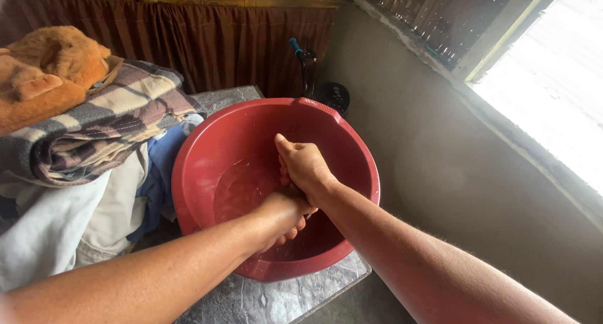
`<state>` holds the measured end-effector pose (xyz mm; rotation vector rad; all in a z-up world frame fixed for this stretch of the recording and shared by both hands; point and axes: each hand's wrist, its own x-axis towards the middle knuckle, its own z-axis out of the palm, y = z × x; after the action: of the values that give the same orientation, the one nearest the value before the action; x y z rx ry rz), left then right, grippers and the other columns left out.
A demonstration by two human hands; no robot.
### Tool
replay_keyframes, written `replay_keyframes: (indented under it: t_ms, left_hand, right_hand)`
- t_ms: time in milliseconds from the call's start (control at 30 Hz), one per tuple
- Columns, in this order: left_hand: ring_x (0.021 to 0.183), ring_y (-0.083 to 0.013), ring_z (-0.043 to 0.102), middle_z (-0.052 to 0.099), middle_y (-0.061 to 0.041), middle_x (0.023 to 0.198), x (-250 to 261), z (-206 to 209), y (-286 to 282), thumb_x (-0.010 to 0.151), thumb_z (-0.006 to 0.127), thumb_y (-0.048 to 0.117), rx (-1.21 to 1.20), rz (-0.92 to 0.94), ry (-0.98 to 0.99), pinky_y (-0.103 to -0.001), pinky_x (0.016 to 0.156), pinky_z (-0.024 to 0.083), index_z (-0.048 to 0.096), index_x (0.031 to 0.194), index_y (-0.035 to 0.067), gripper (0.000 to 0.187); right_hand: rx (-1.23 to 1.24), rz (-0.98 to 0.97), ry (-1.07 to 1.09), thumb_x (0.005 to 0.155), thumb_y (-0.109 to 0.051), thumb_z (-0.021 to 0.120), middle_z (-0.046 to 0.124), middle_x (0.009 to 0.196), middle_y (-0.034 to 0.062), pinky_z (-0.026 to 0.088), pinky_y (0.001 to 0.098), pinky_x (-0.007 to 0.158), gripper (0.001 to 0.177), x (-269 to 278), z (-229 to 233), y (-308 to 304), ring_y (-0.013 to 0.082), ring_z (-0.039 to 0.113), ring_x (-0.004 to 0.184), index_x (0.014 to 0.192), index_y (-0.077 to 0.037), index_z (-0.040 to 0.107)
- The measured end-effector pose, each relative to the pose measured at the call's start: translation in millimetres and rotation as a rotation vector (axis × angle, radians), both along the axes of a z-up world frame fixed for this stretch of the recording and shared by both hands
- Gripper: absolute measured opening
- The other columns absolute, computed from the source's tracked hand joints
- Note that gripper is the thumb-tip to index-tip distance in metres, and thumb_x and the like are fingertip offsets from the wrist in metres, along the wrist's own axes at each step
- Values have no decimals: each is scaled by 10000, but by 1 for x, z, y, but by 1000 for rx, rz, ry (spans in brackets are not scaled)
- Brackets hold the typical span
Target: The person wets a cloth in a red basin, then wipes a glass window pane and the surrounding metal frame. They repeatedly fold and reposition the cloth while cleaning the glass surface and edges.
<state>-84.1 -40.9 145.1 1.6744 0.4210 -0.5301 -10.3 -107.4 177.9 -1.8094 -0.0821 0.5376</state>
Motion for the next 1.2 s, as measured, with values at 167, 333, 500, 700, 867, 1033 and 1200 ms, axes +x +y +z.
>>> replay_keyframes:
  t_ms: [167, 333, 500, 700, 867, 1033, 1200]
  left_hand:
    - [426, -75, 338, 452, 28, 593, 0, -8, -2, 954, 578, 332, 70, -16, 14, -261, 381, 240, 504, 790, 148, 258]
    - [434, -87, 346, 459, 19, 603, 0, -10, -1, 934, 627, 344, 106, 4, 42, -265, 372, 236, 498, 866, 134, 256]
    - [603, -143, 630, 679, -60, 752, 13, -6, 27, 892, 708, 407, 93, -61, 70, -289, 531, 520, 663, 1116, 80, 399]
    - [794, -178, 693, 752, -67, 864, 14, -22, 43, 792, 796, 327, 154, 6, 6, -350, 687, 549, 709, 1175, 67, 471]
    - [734, -174, 679, 746, -104, 811, 16, -29, 38, 748, 828, 261, 347, 28, -85, -336, 669, 525, 777, 882, -25, 320]
    - [526, -170, 525, 623, -70, 617, 23, -30, 33, 740, 822, 197, 338, 131, -133, -368, 516, 415, 676, 689, -1, 251]
    - [466, -172, 495, 556, -52, 541, 25, -30, 23, 752, 839, 213, 432, 350, -147, -370, 476, 386, 595, 636, 2, 343]
  right_hand:
    - [-62, -12, 30, 1040, -477, 518, 463, 596, 7, 450, 330, 534, 531, -6, 0, 2, 139, 405, 529, 660, -106, 504]
    - [-112, 18, 37, 1035, -540, 518, 461, 609, 31, 428, 339, 540, 590, -4, -2, -1, 151, 407, 540, 695, -59, 517]
    - [-171, 193, -291, 982, -584, 546, 712, 934, 80, 530, 325, 783, 519, 16, -5, -14, 147, 653, 879, 1104, -100, 688]
    - [-491, 192, -626, 1035, -456, 506, 723, 1113, 165, 549, 430, 926, 441, 17, 1, -27, 317, 676, 1081, 1206, -93, 688]
    - [-296, 159, -761, 979, -260, 553, 758, 1141, 135, 541, 422, 977, 283, 13, 21, -46, 313, 704, 1123, 1165, -104, 699]
    - [-7, 127, -983, 975, -189, 625, 590, 1462, 147, 479, 397, 1078, 444, 12, 44, -119, 271, 565, 1341, 1405, -86, 599]
    - [523, -173, -293, 990, -192, 562, 593, 1481, 4, 550, 431, 990, 484, 65, 80, -266, 238, 605, 1321, 1468, -120, 542]
